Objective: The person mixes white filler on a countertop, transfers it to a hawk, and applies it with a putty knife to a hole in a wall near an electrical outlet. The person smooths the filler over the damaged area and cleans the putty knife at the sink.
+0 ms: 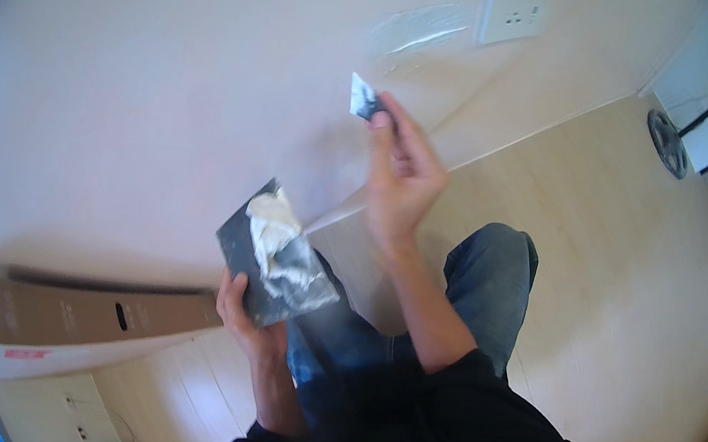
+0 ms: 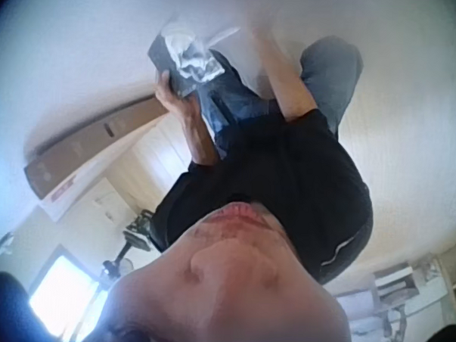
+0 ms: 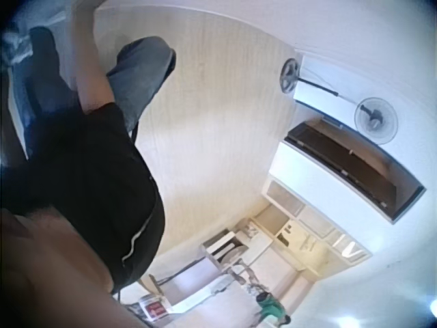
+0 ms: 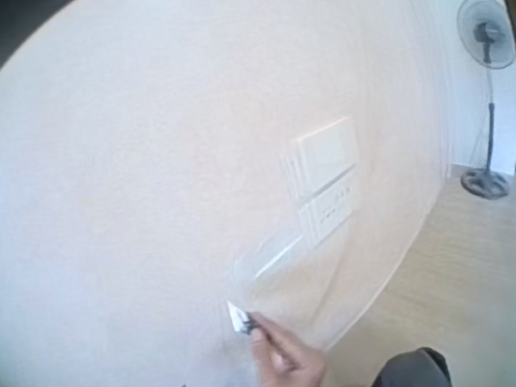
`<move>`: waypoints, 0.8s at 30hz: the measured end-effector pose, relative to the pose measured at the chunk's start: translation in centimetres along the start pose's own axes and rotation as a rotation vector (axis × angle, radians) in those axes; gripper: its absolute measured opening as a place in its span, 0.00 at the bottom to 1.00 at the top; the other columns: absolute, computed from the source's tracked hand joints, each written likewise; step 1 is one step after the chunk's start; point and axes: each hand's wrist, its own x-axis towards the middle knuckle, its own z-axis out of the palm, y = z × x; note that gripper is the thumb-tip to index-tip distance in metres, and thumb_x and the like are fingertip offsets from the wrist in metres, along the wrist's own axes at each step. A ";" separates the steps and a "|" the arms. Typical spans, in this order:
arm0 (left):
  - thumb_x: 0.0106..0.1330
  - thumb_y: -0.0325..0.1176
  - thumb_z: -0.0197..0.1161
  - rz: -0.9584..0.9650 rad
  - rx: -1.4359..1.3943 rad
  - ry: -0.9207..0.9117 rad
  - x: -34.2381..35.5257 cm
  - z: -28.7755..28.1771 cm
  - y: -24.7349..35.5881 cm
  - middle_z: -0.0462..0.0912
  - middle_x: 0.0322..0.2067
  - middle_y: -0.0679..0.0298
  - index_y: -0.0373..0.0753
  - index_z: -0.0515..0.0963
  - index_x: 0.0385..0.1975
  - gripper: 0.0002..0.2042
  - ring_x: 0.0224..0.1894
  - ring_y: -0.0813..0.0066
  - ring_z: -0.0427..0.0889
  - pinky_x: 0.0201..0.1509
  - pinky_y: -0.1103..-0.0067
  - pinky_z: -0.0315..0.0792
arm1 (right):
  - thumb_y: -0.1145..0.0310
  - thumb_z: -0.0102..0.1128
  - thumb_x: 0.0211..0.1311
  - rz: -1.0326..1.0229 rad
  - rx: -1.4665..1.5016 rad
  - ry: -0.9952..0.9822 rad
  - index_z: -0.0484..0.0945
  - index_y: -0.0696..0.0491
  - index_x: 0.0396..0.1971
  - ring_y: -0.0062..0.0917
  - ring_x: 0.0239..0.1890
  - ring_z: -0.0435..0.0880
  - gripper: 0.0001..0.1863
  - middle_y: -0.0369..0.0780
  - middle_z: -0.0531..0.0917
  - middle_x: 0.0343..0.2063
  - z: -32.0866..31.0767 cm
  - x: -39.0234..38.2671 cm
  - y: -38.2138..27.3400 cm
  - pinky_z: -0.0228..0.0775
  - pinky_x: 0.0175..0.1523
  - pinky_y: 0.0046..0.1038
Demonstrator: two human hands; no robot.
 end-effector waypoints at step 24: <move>0.70 0.21 0.52 -0.005 0.135 -0.484 3.6 -1.6 -2.0 0.81 0.41 0.68 0.27 0.75 0.56 0.16 0.39 0.89 0.74 0.43 0.89 0.67 | 0.84 0.68 0.53 -0.467 -0.786 -0.937 0.85 0.57 0.36 0.28 0.27 0.85 0.11 0.42 0.86 0.28 -2.8 -4.5 -6.8 0.74 0.33 0.23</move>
